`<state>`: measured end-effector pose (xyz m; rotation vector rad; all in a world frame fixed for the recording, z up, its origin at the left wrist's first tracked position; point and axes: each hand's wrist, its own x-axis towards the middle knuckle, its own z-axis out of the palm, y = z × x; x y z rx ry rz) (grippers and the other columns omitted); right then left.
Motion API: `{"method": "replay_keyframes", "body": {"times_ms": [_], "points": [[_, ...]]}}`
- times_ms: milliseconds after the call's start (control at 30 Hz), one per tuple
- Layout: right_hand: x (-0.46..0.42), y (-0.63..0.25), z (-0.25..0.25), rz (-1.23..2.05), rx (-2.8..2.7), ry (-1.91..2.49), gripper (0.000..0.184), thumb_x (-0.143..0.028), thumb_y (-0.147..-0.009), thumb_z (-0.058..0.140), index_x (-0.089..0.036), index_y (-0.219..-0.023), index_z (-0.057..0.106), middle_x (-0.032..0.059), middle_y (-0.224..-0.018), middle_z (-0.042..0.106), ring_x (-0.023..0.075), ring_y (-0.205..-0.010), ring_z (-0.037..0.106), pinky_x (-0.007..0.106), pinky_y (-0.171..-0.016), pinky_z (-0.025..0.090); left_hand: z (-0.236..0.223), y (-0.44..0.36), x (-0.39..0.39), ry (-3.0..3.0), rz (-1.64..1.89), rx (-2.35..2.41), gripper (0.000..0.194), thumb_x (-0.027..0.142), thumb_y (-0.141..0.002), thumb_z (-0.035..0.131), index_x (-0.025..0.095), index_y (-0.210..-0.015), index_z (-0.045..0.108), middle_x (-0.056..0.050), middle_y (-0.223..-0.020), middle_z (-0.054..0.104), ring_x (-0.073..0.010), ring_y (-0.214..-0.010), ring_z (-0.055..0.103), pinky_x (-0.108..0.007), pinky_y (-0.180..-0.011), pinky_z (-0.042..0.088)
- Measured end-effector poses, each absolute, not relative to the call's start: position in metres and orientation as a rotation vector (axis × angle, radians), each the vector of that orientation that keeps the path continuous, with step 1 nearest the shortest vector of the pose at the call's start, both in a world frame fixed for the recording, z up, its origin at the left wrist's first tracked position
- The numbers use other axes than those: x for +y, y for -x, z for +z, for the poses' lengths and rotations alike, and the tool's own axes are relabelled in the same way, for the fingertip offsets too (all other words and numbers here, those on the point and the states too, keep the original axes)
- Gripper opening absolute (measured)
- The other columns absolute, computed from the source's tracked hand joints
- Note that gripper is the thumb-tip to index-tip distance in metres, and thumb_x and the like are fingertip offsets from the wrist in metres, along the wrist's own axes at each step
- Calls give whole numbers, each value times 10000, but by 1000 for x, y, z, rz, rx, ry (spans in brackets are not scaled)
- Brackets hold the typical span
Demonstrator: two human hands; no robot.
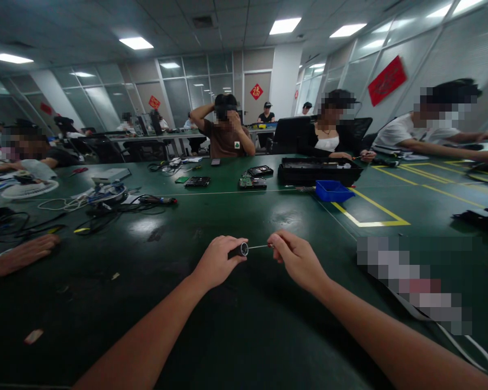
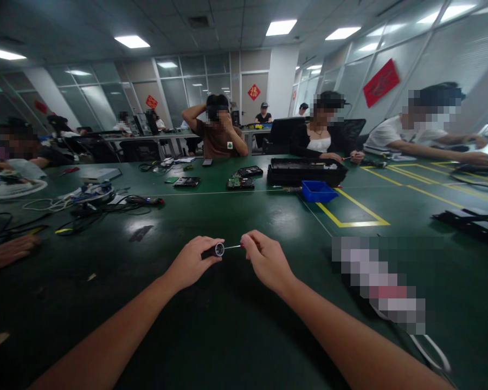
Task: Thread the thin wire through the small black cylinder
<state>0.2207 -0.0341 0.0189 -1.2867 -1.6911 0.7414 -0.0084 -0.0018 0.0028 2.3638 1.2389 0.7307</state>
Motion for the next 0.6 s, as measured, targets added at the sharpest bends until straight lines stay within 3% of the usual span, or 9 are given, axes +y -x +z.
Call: {"method": "replay_keyframes", "body": {"times_ms": [100,267,433,600], "points": [[-34,-220,19,696,-1645,1352,346,-465,-997,418,-245,-933,677,12,-726,645,198,-634,614,328,-582,455,3,7,-2,-2363,725,1227,419,235,-876,706,283,-1285,628,-34,-1174,682,-241,-1081,578,-437,-984,441],[-34,-221,18,740,-1606,1293,291,-398,-971,487,-271,-1217,574,14,-811,669,212,-694,624,333,-598,455,4,7,-4,-2388,719,1196,405,229,-879,702,282,-1274,631,-31,-1165,687,-234,-1078,586,-428,-993,431],[-33,-222,20,740,-1668,1299,244,-420,-989,450,-267,-1063,624,10,-796,645,200,-693,601,325,-602,431,4,7,-2,-2388,718,1207,404,214,-861,726,274,-1252,645,-26,-1162,691,-232,-1073,589,-414,-974,431],[-31,-223,21,813,-1568,1243,222,-386,-961,518,-249,-1116,601,8,-847,666,192,-730,614,333,-660,472,4,6,-1,-2369,736,1216,413,213,-867,718,279,-1267,639,-30,-1161,690,-235,-1063,588,-416,-967,435]]}}
